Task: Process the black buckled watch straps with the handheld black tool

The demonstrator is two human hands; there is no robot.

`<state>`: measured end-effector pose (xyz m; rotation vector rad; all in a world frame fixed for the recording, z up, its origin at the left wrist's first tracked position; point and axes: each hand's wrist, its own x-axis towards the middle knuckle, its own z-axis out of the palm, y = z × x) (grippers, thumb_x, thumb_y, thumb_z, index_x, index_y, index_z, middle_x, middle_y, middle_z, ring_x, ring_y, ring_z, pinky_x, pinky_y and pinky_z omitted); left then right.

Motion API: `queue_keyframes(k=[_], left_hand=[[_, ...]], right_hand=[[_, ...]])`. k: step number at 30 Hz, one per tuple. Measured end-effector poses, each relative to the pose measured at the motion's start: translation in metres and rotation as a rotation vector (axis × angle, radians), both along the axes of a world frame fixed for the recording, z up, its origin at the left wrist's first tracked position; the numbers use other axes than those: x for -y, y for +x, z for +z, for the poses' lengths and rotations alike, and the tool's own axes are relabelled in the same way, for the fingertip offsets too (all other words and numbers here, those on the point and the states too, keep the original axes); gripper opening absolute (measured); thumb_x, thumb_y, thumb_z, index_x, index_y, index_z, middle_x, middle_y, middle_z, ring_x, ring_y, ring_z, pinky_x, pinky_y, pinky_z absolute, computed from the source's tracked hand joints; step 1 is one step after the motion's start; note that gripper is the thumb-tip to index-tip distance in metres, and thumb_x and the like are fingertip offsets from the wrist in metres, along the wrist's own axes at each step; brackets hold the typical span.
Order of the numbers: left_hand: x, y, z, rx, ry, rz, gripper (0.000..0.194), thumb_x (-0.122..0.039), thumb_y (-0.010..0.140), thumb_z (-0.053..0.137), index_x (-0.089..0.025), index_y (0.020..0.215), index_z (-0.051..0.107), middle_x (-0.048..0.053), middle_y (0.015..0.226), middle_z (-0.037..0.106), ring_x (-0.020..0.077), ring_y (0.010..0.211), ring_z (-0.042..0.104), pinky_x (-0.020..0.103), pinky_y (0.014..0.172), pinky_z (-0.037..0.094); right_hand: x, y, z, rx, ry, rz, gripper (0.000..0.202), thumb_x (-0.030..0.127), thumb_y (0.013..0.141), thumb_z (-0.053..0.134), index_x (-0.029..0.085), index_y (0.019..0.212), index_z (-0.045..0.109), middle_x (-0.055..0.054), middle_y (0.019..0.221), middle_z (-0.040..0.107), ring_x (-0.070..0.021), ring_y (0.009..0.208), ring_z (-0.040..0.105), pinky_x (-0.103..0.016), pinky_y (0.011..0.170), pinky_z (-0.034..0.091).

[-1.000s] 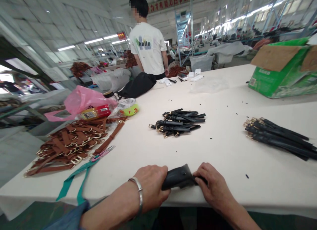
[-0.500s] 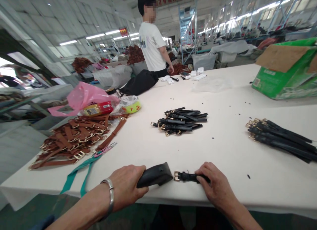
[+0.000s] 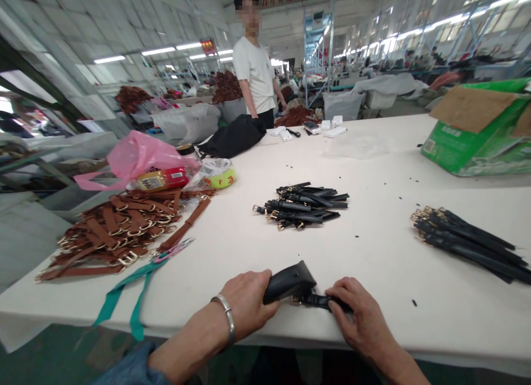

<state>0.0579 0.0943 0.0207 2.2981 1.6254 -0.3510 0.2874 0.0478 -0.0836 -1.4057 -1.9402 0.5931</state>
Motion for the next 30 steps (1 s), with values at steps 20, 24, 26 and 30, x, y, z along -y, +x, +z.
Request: queue_keyframes(k=[20, 24, 26, 30], left_hand=[[0.04, -0.013, 0.028, -0.135, -0.11, 0.058, 0.024, -0.036, 0.066, 0.048, -0.024, 0.086, 0.055, 0.005, 0.086, 0.063, 0.023, 0.081, 0.057, 0.033, 0.069, 0.042], [0.042, -0.006, 0.024, -0.164, -0.114, 0.039, 0.028, -0.034, 0.067, 0.047, -0.023, 0.092, 0.054, 0.008, 0.089, 0.063, 0.025, 0.085, 0.057, 0.037, 0.073, 0.043], [0.039, -0.004, 0.027, -0.135, -0.123, 0.004, 0.027, -0.034, 0.069, 0.045, -0.022, 0.091, 0.055, 0.008, 0.089, 0.063, 0.025, 0.084, 0.058, 0.037, 0.073, 0.044], [0.031, 0.01, 0.032, -0.09, -0.108, -0.075, 0.027, -0.035, 0.07, 0.043, -0.022, 0.091, 0.055, 0.008, 0.088, 0.064, 0.0254, 0.082, 0.058, 0.038, 0.07, 0.045]], right_hand=[[0.005, 0.003, 0.0, 0.054, 0.151, 0.182, 0.015, 0.012, 0.079, 0.047, 0.022, 0.083, 0.058, -0.005, 0.088, 0.057, -0.017, 0.081, 0.052, -0.031, 0.069, 0.04], [0.003, 0.005, -0.001, -0.015, 0.074, 0.159, 0.012, 0.014, 0.078, 0.049, 0.022, 0.081, 0.058, -0.004, 0.091, 0.057, -0.0177, 0.084, 0.052, -0.032, 0.072, 0.04], [0.001, 0.005, -0.001, -0.041, 0.039, 0.156, 0.011, 0.014, 0.077, 0.05, 0.022, 0.079, 0.057, -0.004, 0.09, 0.057, -0.0173, 0.083, 0.052, -0.031, 0.072, 0.04], [0.0, 0.003, 0.001, -0.058, -0.016, 0.147, 0.009, 0.012, 0.075, 0.051, 0.021, 0.074, 0.053, -0.002, 0.084, 0.057, -0.0166, 0.08, 0.051, -0.03, 0.071, 0.04]])
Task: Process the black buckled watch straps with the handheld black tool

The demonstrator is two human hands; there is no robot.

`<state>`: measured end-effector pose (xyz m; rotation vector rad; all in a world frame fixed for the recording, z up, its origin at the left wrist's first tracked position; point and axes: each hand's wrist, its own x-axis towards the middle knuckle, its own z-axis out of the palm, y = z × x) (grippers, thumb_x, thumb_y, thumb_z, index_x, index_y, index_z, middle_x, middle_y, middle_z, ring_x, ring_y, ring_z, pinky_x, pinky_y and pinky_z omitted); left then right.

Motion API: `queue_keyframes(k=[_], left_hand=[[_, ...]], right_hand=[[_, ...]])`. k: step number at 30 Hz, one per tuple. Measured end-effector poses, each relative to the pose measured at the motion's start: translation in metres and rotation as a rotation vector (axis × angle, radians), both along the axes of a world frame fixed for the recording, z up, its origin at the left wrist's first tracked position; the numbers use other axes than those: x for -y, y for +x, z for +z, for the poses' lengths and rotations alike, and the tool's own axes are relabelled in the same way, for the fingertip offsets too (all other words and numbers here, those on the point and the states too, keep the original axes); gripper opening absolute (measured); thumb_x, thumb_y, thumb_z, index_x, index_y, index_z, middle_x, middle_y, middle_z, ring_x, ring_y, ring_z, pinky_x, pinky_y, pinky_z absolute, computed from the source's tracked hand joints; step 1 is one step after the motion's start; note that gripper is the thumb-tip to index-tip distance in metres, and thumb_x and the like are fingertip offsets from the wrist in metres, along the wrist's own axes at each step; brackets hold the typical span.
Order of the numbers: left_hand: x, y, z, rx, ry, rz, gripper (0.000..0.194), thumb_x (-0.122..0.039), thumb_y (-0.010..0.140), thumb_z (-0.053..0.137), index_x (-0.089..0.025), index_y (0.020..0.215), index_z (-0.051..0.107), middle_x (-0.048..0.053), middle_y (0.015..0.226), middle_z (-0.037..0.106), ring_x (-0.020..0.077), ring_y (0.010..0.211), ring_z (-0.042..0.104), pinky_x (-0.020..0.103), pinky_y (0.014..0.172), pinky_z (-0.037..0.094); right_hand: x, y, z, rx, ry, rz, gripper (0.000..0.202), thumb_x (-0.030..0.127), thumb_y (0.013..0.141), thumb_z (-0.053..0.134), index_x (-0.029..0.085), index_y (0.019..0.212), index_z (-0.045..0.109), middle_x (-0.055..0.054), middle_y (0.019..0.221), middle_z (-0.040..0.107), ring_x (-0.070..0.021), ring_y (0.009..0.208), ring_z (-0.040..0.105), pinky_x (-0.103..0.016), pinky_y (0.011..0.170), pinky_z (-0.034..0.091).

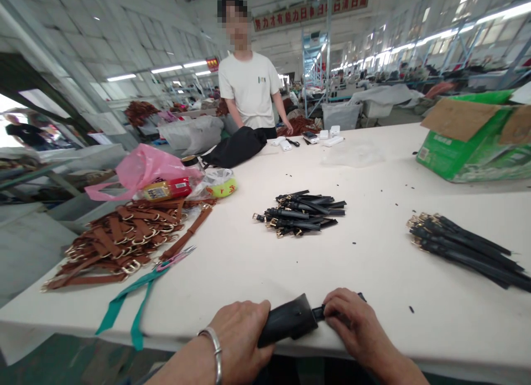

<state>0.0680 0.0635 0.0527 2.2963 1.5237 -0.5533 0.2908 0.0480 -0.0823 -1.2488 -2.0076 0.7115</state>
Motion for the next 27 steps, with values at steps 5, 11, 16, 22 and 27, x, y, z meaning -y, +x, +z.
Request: queue_keyframes(k=[5, 11, 16, 22, 27], left_hand=[[-0.004, 0.019, 0.001, -0.018, -0.005, -0.046, 0.028, -0.036, 0.07, 0.043, -0.021, 0.091, 0.054, 0.009, 0.088, 0.063, 0.0268, 0.081, 0.059, 0.039, 0.07, 0.046], [-0.001, 0.007, 0.009, -0.085, -0.038, -0.042, 0.03, -0.035, 0.07, 0.042, -0.021, 0.093, 0.054, 0.01, 0.09, 0.063, 0.0276, 0.084, 0.058, 0.041, 0.072, 0.045], [0.002, 0.019, 0.003, -0.133, -0.04, -0.088, 0.032, -0.031, 0.07, 0.042, -0.019, 0.098, 0.051, 0.011, 0.091, 0.063, 0.0296, 0.084, 0.058, 0.045, 0.073, 0.045], [-0.003, 0.027, -0.001, -0.111, -0.024, -0.106, 0.031, -0.034, 0.071, 0.042, -0.019, 0.097, 0.05, 0.011, 0.091, 0.063, 0.028, 0.084, 0.058, 0.042, 0.073, 0.045], [-0.001, 0.011, 0.009, -0.15, -0.071, -0.067, 0.033, -0.035, 0.071, 0.041, -0.019, 0.098, 0.052, 0.012, 0.092, 0.062, 0.0285, 0.087, 0.057, 0.042, 0.075, 0.044]], right_hand=[[0.0, 0.001, 0.001, -0.041, -0.023, -0.006, 0.01, 0.01, 0.074, 0.05, 0.02, 0.074, 0.05, -0.002, 0.08, 0.056, -0.0166, 0.077, 0.051, -0.029, 0.068, 0.039], [0.001, 0.001, 0.007, -0.064, -0.045, -0.011, 0.013, 0.008, 0.072, 0.048, 0.02, 0.073, 0.05, -0.002, 0.08, 0.055, -0.0166, 0.077, 0.05, -0.029, 0.068, 0.039], [0.0, 0.001, 0.007, -0.051, -0.056, -0.02, 0.015, 0.006, 0.071, 0.046, 0.02, 0.073, 0.05, 0.0, 0.077, 0.055, -0.0157, 0.075, 0.05, -0.028, 0.067, 0.038], [0.0, 0.003, 0.005, -0.058, -0.029, -0.033, 0.016, 0.005, 0.071, 0.046, 0.02, 0.072, 0.051, 0.0, 0.076, 0.055, -0.015, 0.075, 0.05, -0.027, 0.067, 0.038], [0.0, 0.001, 0.006, -0.068, -0.028, -0.039, 0.016, 0.005, 0.07, 0.046, 0.02, 0.072, 0.051, -0.001, 0.077, 0.055, -0.0152, 0.075, 0.05, -0.028, 0.068, 0.038]])
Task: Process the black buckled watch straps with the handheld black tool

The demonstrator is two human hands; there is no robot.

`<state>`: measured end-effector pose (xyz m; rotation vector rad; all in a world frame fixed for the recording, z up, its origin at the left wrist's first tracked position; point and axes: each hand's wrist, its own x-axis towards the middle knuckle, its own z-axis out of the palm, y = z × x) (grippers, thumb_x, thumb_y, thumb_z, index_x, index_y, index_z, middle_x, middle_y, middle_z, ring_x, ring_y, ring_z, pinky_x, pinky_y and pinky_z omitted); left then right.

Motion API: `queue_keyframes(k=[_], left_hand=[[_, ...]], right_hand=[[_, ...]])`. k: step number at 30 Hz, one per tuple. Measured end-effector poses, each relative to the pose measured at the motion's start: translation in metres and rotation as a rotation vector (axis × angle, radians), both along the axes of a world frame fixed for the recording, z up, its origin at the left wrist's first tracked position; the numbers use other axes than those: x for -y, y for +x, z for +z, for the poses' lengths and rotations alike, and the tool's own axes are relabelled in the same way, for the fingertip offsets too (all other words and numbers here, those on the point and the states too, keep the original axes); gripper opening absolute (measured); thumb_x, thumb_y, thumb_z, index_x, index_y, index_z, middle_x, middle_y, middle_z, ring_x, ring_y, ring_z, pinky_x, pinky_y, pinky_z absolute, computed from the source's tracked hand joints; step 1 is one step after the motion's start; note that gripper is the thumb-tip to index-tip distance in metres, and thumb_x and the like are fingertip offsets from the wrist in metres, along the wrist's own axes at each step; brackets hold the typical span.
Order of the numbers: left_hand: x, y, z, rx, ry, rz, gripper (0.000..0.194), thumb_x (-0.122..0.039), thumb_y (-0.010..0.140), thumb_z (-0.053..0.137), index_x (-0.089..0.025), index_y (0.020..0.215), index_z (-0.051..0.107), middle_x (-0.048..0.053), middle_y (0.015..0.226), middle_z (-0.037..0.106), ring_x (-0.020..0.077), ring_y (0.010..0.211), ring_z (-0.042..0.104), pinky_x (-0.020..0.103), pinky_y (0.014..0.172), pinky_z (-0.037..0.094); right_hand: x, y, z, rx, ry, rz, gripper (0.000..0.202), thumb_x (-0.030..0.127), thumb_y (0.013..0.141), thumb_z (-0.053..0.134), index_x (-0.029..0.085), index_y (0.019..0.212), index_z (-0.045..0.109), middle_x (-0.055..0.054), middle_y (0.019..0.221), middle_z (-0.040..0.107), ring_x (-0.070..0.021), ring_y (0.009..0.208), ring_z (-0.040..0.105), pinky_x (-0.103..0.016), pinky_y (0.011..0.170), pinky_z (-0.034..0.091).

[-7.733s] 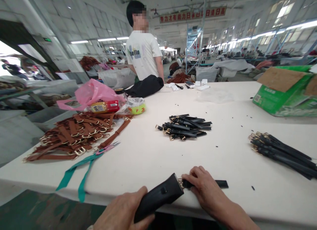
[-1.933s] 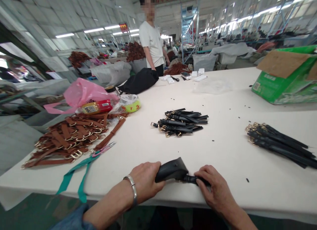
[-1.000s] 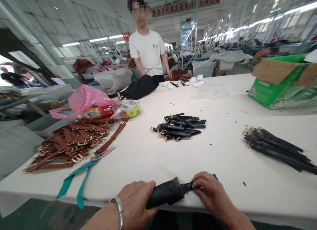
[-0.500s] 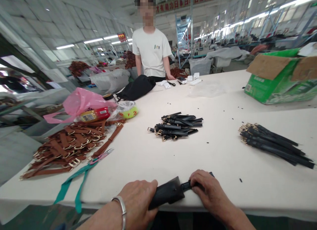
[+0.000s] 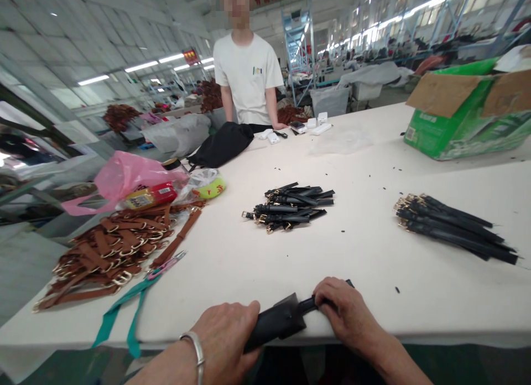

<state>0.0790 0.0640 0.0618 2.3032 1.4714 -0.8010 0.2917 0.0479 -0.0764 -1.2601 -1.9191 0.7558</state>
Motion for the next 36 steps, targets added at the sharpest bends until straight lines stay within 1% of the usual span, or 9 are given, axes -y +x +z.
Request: queue_keyframes(k=[7, 11, 15, 22, 24, 28, 30, 33, 36], left_hand=[[0.001, 0.023, -0.012, 0.017, 0.014, -0.053, 0.035, -0.032, 0.071, 0.041, -0.017, 0.102, 0.049, 0.012, 0.091, 0.063, 0.0292, 0.084, 0.058, 0.044, 0.073, 0.045], [0.0, 0.01, -0.006, 0.02, 0.02, -0.025, 0.034, -0.038, 0.073, 0.039, -0.018, 0.099, 0.051, 0.011, 0.091, 0.063, 0.0279, 0.084, 0.058, 0.041, 0.073, 0.045], [0.002, -0.004, 0.0, 0.0, 0.037, -0.012, 0.033, -0.036, 0.072, 0.04, -0.019, 0.097, 0.052, 0.011, 0.089, 0.063, 0.0295, 0.083, 0.058, 0.044, 0.072, 0.045], [-0.008, 0.019, -0.013, 0.084, 0.096, -0.046, 0.026, -0.036, 0.068, 0.043, -0.019, 0.086, 0.054, 0.009, 0.082, 0.064, 0.0269, 0.077, 0.06, 0.039, 0.066, 0.047], [-0.013, 0.014, -0.012, 0.104, 0.083, -0.032, 0.027, -0.038, 0.067, 0.045, -0.02, 0.084, 0.055, 0.008, 0.081, 0.064, 0.0254, 0.076, 0.06, 0.036, 0.065, 0.047], [-0.023, -0.01, -0.005, 0.14, 0.002, 0.02, 0.027, -0.043, 0.065, 0.048, -0.022, 0.08, 0.057, 0.004, 0.078, 0.064, 0.0207, 0.072, 0.06, 0.028, 0.06, 0.045], [-0.027, -0.015, -0.004, 0.125, -0.021, 0.041, 0.028, -0.044, 0.063, 0.049, -0.022, 0.079, 0.058, 0.003, 0.075, 0.063, 0.0192, 0.069, 0.06, 0.026, 0.057, 0.044], [-0.03, -0.008, -0.01, 0.093, -0.011, 0.046, 0.033, -0.046, 0.061, 0.05, -0.021, 0.08, 0.058, 0.004, 0.076, 0.063, 0.0204, 0.07, 0.06, 0.028, 0.058, 0.045], [-0.035, 0.008, -0.019, 0.135, 0.03, 0.0, 0.034, -0.048, 0.06, 0.05, -0.021, 0.08, 0.059, 0.005, 0.078, 0.064, 0.022, 0.073, 0.06, 0.029, 0.059, 0.045]], right_hand=[[0.0, 0.002, -0.003, 0.013, -0.005, -0.012, 0.015, 0.006, 0.069, 0.047, 0.02, 0.072, 0.051, 0.0, 0.075, 0.055, -0.0152, 0.074, 0.049, -0.028, 0.067, 0.037], [0.0, 0.002, -0.003, 0.004, -0.003, 0.003, 0.015, 0.006, 0.07, 0.047, 0.02, 0.072, 0.052, 0.0, 0.075, 0.055, -0.0149, 0.073, 0.05, -0.027, 0.066, 0.037], [0.0, 0.001, -0.003, 0.034, -0.004, -0.002, 0.014, 0.006, 0.07, 0.047, 0.02, 0.072, 0.051, 0.0, 0.075, 0.054, -0.0152, 0.074, 0.049, -0.028, 0.067, 0.037], [0.002, 0.001, -0.001, 0.041, 0.003, -0.011, 0.015, 0.005, 0.069, 0.046, 0.019, 0.072, 0.05, -0.001, 0.076, 0.053, -0.0155, 0.074, 0.048, -0.028, 0.066, 0.037], [0.002, 0.001, 0.0, 0.037, 0.001, -0.008, 0.015, 0.005, 0.069, 0.046, 0.02, 0.071, 0.049, 0.0, 0.075, 0.053, -0.0154, 0.074, 0.048, -0.027, 0.066, 0.037], [0.003, 0.0, 0.001, 0.031, 0.0, -0.005, 0.015, 0.005, 0.069, 0.045, 0.02, 0.071, 0.05, 0.0, 0.074, 0.053, -0.0152, 0.072, 0.048, -0.027, 0.065, 0.037], [0.002, 0.0, -0.001, 0.027, 0.005, -0.001, 0.015, 0.005, 0.069, 0.045, 0.02, 0.07, 0.05, -0.001, 0.074, 0.053, -0.0152, 0.072, 0.048, -0.027, 0.065, 0.037], [0.001, 0.001, -0.004, 0.031, 0.004, 0.01, 0.015, 0.005, 0.068, 0.046, 0.02, 0.07, 0.049, 0.0, 0.074, 0.053, -0.0152, 0.073, 0.048, -0.027, 0.066, 0.036], [0.001, 0.001, -0.007, 0.024, 0.001, 0.0, 0.017, 0.003, 0.065, 0.047, 0.02, 0.07, 0.048, 0.0, 0.075, 0.052, -0.0152, 0.073, 0.048, -0.027, 0.066, 0.036]])
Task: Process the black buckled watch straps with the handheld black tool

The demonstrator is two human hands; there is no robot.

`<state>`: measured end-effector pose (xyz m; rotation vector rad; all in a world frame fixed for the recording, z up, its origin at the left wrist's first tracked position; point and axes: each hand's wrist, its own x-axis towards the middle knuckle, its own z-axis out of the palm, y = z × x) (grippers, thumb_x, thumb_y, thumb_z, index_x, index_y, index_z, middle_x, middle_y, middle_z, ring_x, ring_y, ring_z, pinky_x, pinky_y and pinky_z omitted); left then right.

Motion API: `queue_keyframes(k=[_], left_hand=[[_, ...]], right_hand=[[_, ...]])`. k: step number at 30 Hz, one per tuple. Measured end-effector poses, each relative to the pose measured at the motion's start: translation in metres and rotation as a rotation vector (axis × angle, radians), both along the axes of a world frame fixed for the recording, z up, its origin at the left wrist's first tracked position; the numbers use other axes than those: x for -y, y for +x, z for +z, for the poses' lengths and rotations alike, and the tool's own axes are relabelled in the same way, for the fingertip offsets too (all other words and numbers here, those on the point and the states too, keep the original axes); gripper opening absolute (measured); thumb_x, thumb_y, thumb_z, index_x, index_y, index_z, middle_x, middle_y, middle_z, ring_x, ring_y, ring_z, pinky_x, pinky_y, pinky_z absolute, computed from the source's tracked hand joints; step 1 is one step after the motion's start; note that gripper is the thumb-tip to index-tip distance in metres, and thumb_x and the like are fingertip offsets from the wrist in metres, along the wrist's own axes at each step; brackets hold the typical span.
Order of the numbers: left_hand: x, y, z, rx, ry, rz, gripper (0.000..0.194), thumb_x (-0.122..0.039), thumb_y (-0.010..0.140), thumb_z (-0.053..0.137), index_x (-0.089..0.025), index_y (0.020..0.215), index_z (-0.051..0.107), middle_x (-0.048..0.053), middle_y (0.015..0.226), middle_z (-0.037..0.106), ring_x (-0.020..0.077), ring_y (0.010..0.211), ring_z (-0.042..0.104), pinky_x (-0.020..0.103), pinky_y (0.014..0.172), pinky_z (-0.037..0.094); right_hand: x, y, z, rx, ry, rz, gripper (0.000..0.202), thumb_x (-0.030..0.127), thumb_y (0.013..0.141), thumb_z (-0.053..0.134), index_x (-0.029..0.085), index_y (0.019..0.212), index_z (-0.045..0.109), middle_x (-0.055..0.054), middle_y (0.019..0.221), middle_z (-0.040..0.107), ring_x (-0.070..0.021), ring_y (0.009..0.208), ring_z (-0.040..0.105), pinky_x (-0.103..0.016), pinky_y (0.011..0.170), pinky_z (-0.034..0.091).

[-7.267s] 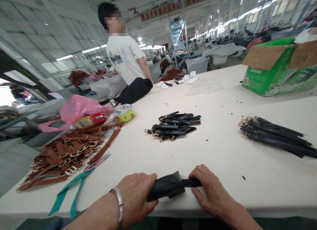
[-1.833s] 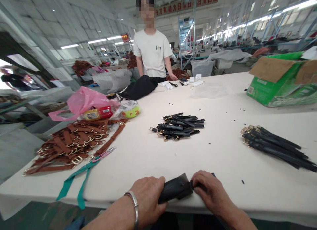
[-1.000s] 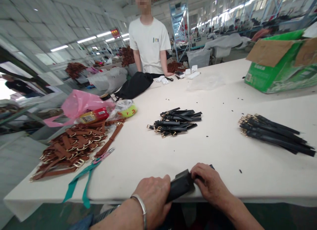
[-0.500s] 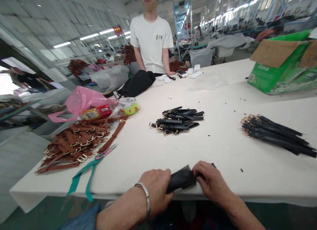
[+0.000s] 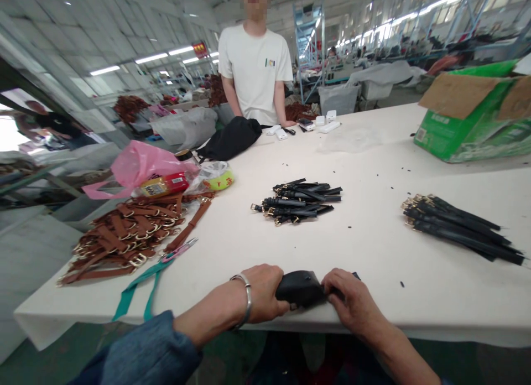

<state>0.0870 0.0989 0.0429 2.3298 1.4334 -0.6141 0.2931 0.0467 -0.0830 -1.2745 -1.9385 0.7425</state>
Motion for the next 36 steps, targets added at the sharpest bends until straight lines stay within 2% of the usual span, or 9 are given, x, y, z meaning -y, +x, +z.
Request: queue_keyframes(k=[3, 7, 11, 15, 18, 22, 26, 32, 36], left_hand=[[-0.004, 0.004, 0.0, 0.007, -0.102, 0.048, 0.031, -0.044, 0.061, 0.049, -0.021, 0.079, 0.059, 0.004, 0.07, 0.065, 0.0195, 0.06, 0.061, 0.026, 0.049, 0.044], [-0.002, -0.016, 0.012, 0.03, -0.258, 0.147, 0.033, -0.043, 0.064, 0.047, -0.02, 0.084, 0.058, 0.001, 0.064, 0.064, 0.0145, 0.043, 0.057, 0.022, 0.038, 0.038], [0.002, -0.027, 0.012, 0.039, -0.073, 0.027, 0.026, -0.043, 0.06, 0.052, -0.022, 0.074, 0.058, 0.002, 0.069, 0.064, 0.0177, 0.059, 0.059, 0.025, 0.049, 0.042], [0.002, -0.009, -0.001, 0.056, 0.01, -0.012, 0.031, -0.047, 0.059, 0.051, -0.022, 0.078, 0.059, 0.004, 0.076, 0.065, 0.0201, 0.067, 0.06, 0.027, 0.055, 0.044], [-0.002, 0.0, -0.003, 0.068, -0.03, 0.004, 0.033, -0.047, 0.061, 0.05, -0.021, 0.08, 0.059, 0.005, 0.075, 0.065, 0.0205, 0.069, 0.061, 0.027, 0.056, 0.045], [-0.003, -0.016, 0.006, 0.039, -0.226, 0.105, 0.032, -0.044, 0.063, 0.048, -0.021, 0.084, 0.058, 0.001, 0.064, 0.064, 0.0147, 0.047, 0.057, 0.022, 0.041, 0.04], [0.001, -0.03, 0.012, 0.017, -0.092, 0.044, 0.027, -0.042, 0.058, 0.053, -0.021, 0.074, 0.059, 0.001, 0.066, 0.064, 0.0153, 0.056, 0.059, 0.022, 0.048, 0.041], [0.005, 0.0, 0.005, 0.02, 0.037, -0.076, 0.033, -0.045, 0.061, 0.048, -0.02, 0.08, 0.059, 0.008, 0.078, 0.066, 0.0237, 0.071, 0.061, 0.031, 0.059, 0.047], [0.006, 0.011, 0.014, -0.005, 0.008, -0.119, 0.034, -0.043, 0.061, 0.047, -0.019, 0.08, 0.061, 0.01, 0.08, 0.067, 0.0263, 0.072, 0.062, 0.034, 0.059, 0.049]], right_hand=[[0.0, 0.0, 0.0, -0.011, 0.001, -0.008, 0.017, 0.003, 0.065, 0.047, 0.02, 0.069, 0.047, 0.0, 0.076, 0.052, -0.0152, 0.074, 0.048, -0.027, 0.066, 0.036], [0.001, 0.0, 0.001, -0.009, -0.001, 0.005, 0.016, 0.004, 0.068, 0.046, 0.02, 0.069, 0.047, -0.001, 0.075, 0.053, -0.0151, 0.074, 0.048, -0.027, 0.067, 0.036], [0.001, -0.001, 0.0, -0.01, -0.004, -0.001, 0.015, 0.004, 0.068, 0.046, 0.02, 0.068, 0.048, 0.0, 0.075, 0.053, -0.0151, 0.074, 0.048, -0.027, 0.067, 0.037], [0.0, 0.0, -0.002, -0.034, -0.008, 0.0, 0.016, 0.004, 0.067, 0.046, 0.02, 0.068, 0.047, -0.001, 0.076, 0.053, -0.0154, 0.074, 0.048, -0.027, 0.067, 0.037], [0.0, 0.001, -0.001, -0.058, 0.0, -0.001, 0.017, 0.003, 0.067, 0.045, 0.02, 0.066, 0.046, -0.001, 0.076, 0.054, -0.0155, 0.075, 0.049, -0.027, 0.067, 0.037], [0.0, 0.0, 0.0, -0.06, 0.005, -0.001, 0.017, 0.003, 0.067, 0.045, 0.019, 0.065, 0.047, -0.001, 0.076, 0.054, -0.0153, 0.075, 0.049, -0.027, 0.067, 0.038], [0.0, -0.001, 0.0, -0.06, 0.009, -0.003, 0.016, 0.003, 0.067, 0.045, 0.019, 0.064, 0.048, -0.001, 0.075, 0.055, -0.0151, 0.074, 0.05, -0.027, 0.067, 0.038], [0.0, 0.0, 0.002, -0.071, -0.012, -0.001, 0.017, 0.003, 0.066, 0.045, 0.019, 0.064, 0.049, -0.001, 0.075, 0.055, -0.0148, 0.074, 0.05, -0.027, 0.067, 0.038], [0.0, 0.001, 0.003, -0.083, -0.029, 0.008, 0.018, 0.002, 0.065, 0.044, 0.02, 0.064, 0.048, -0.001, 0.077, 0.056, -0.0146, 0.074, 0.051, -0.026, 0.068, 0.038]])
